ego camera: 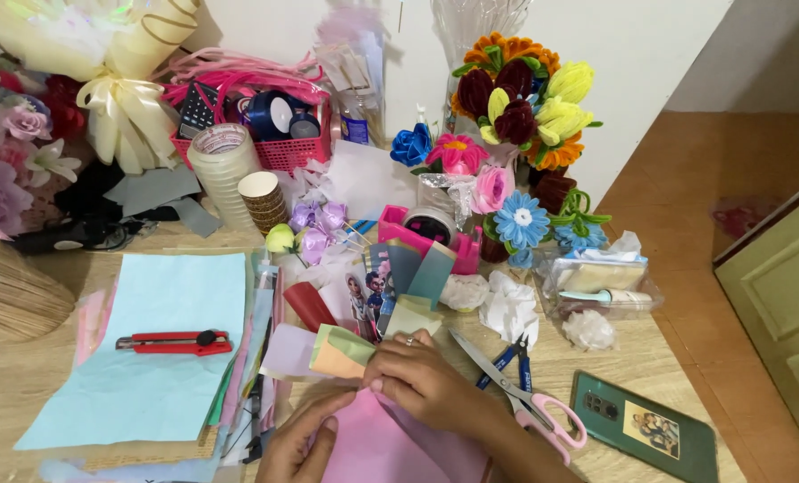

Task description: The person wraps a bouquet of artificial flowers with multiple layers of colored paper. They use scissors to trim the paper edges and a utility knife to cut larger sheets. The person secures the wrapping with tape and adjusts the layers to create a finished presentation.

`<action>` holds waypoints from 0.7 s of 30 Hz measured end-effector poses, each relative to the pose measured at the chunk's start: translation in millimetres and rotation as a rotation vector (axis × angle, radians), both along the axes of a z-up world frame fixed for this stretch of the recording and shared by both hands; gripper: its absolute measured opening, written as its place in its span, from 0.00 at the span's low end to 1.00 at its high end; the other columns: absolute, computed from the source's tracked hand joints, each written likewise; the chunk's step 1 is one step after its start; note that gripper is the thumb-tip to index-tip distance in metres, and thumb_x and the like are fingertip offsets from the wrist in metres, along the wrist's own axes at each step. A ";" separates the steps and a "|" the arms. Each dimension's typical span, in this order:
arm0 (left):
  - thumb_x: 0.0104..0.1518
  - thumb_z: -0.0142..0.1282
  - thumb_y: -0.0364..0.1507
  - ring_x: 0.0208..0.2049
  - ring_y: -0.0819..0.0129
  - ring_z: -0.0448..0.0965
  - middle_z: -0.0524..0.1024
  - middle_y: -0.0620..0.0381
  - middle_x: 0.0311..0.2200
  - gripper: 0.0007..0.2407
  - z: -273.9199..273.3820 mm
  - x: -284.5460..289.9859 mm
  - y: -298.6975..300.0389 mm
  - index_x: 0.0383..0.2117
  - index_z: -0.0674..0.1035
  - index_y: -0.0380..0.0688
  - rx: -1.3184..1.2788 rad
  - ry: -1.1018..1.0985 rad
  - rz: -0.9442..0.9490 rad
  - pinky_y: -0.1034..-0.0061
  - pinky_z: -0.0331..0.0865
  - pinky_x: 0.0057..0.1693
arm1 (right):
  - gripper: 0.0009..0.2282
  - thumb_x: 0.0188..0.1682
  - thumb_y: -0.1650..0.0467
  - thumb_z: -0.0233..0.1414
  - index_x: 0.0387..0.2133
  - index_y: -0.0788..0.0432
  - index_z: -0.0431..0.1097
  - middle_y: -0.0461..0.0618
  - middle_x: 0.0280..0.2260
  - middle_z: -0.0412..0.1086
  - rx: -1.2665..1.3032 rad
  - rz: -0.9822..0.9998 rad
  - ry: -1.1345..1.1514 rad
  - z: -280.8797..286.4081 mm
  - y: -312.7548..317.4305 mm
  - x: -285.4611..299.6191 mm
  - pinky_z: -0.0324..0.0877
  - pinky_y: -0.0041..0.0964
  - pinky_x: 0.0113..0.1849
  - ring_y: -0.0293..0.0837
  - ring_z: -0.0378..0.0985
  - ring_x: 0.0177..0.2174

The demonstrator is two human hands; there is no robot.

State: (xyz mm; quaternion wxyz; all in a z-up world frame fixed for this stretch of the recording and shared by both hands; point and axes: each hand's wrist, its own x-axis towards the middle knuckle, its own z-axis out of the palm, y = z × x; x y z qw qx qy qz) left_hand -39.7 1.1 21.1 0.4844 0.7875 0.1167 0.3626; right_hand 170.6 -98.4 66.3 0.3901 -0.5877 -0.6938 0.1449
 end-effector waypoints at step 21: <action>0.55 0.56 0.24 0.62 0.69 0.78 0.85 0.54 0.55 0.15 0.8 -33.8 11.7 0.47 0.87 0.44 -0.525 0.180 0.372 0.76 0.64 0.67 | 0.12 0.61 0.65 0.40 0.34 0.56 0.67 0.48 0.37 0.66 0.006 0.080 0.324 12.2 -12.7 27.7 0.65 0.37 0.44 0.45 0.71 0.39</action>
